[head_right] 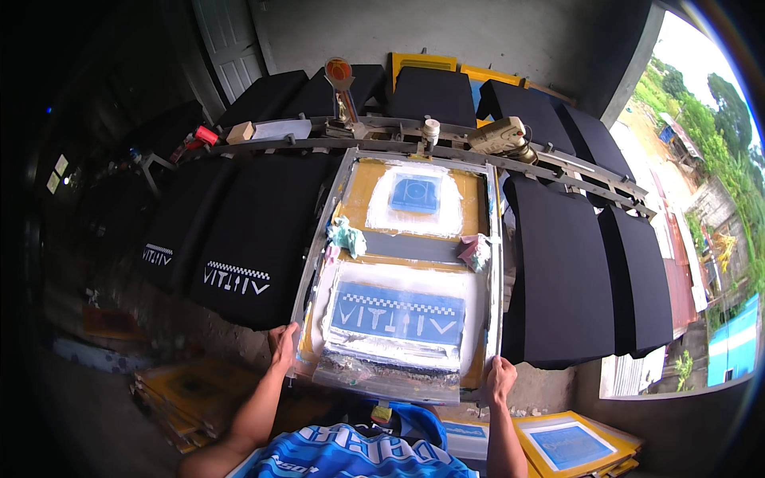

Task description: The person operates a screen printing press, repeatedly pulling a squeegee across a screen to apply white ink onto black t-shirts. The person moves the press to align each new shirt under the screen and continues the printing cycle.

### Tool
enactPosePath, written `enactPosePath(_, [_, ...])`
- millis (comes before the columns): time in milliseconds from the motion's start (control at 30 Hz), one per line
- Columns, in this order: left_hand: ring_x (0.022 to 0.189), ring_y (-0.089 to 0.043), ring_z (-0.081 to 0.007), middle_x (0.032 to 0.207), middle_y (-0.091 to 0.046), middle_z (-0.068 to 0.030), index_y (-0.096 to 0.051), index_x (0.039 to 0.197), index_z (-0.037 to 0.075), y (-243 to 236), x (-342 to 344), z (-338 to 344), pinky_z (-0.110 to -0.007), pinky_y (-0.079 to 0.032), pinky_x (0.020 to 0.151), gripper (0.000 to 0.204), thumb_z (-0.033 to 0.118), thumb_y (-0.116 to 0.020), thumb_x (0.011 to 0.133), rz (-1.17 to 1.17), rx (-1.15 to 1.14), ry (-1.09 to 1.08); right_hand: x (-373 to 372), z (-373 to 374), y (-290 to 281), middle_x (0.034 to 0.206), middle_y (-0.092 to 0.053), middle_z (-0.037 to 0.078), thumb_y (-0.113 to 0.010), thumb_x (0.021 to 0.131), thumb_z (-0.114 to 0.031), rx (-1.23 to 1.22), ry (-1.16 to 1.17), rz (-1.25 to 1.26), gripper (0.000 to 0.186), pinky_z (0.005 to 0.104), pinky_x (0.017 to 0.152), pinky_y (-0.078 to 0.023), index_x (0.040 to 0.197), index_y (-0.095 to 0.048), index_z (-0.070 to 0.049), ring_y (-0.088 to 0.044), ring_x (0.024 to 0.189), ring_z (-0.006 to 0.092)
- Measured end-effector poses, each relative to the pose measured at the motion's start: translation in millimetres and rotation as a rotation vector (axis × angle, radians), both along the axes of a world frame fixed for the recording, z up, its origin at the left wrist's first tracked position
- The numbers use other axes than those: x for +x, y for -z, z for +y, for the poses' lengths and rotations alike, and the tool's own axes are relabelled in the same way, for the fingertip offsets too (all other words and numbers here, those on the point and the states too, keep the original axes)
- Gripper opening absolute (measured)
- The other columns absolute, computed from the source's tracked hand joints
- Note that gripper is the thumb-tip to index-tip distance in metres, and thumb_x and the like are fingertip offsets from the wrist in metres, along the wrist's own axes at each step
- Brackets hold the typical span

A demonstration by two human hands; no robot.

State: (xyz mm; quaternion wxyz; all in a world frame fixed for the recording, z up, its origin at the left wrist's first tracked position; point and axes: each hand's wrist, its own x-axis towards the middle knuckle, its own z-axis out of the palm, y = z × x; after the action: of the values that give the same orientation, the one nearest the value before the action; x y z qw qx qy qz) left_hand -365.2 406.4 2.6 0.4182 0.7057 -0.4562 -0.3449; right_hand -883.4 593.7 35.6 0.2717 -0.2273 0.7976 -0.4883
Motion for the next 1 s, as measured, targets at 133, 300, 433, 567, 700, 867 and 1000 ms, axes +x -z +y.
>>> enactPosePath(133, [0.059,-0.036,-0.0113,0.055,-0.039,-0.0041,-0.044,0.060,-0.002,-2.3,-9.8,-6.7,-0.039,-0.029,0.054,0.050,0.030,-0.071,0.087,-0.012,0.000,0.008,-2.1,-2.2,4.5,0.055,-0.051,0.004,-0.055,0.098,-0.024,0.073,0.039,-0.002,0.041,0.0343,0.053,-0.039,0.067,-0.058,0.004,-0.048,0.054,0.0123])
enactPosePath(300, [0.060,-0.038,-0.0111,0.055,-0.041,-0.0043,-0.046,0.062,-0.004,1.7,-24.5,-19.9,-0.039,-0.031,0.054,0.049,0.029,-0.072,0.088,-0.002,0.044,0.039,-21.7,-11.2,27.7,0.057,-0.053,0.005,-0.056,0.097,-0.024,0.083,0.023,0.034,0.040,0.0354,0.056,-0.041,0.071,-0.061,0.005,-0.050,0.056,0.0131])
enactPosePath(433, [0.061,-0.038,-0.0112,0.057,-0.043,-0.0036,-0.047,0.063,-0.005,-0.2,-32.9,-35.3,-0.038,-0.032,0.054,0.049,0.028,-0.072,0.089,0.014,0.052,0.038,-31.9,-26.6,37.0,0.059,-0.055,0.006,-0.056,0.099,-0.027,0.070,0.009,0.003,0.042,0.0364,0.058,-0.043,0.075,-0.061,0.006,-0.051,0.058,0.0138])
enactPosePath(567, [0.061,-0.038,-0.0104,0.058,-0.042,-0.0019,-0.048,0.063,-0.004,-0.4,-42.7,-46.0,-0.038,-0.032,0.054,0.051,0.030,-0.072,0.092,-0.052,0.038,0.113,-43.8,-32.6,41.3,0.062,-0.058,0.008,-0.056,0.100,-0.029,0.128,0.009,0.055,0.042,0.0369,0.061,-0.045,0.081,-0.064,0.008,-0.053,0.061,0.0144])
enactPosePath(700, [0.062,-0.037,-0.0084,0.059,-0.040,0.0010,-0.049,0.062,-0.002,-0.1,-50.7,-52.4,-0.037,-0.030,0.053,0.051,0.031,-0.072,0.094,-0.003,0.088,0.150,-59.5,-38.7,44.8,0.065,-0.060,0.011,-0.056,0.100,-0.029,0.157,-0.025,0.127,0.040,0.0379,0.064,-0.047,0.093,-0.069,0.008,-0.055,0.063,0.0160])
enactPosePath(867, [0.062,-0.033,-0.0053,0.062,-0.039,0.0072,-0.047,0.059,0.005,-5.7,-62.0,-55.8,-0.034,-0.026,0.052,0.051,0.030,-0.072,0.096,-0.053,0.142,0.167,-72.5,-49.1,45.4,0.065,-0.061,0.013,-0.054,0.100,-0.029,0.205,-0.052,0.097,0.040,0.0380,0.065,-0.048,0.092,-0.069,0.008,-0.057,0.063,0.0174])
enactPosePath(1000, [0.062,-0.034,-0.0054,0.062,-0.042,0.0065,-0.050,0.060,0.004,-10.4,-74.7,-60.9,-0.034,-0.027,0.053,0.051,0.032,-0.072,0.096,0.002,0.157,0.162,-80.3,-57.6,47.9,0.067,-0.063,0.016,-0.054,0.100,-0.028,0.240,-0.037,0.182,0.040,0.0396,0.066,-0.048,0.093,-0.069,0.008,-0.059,0.064,0.0196])
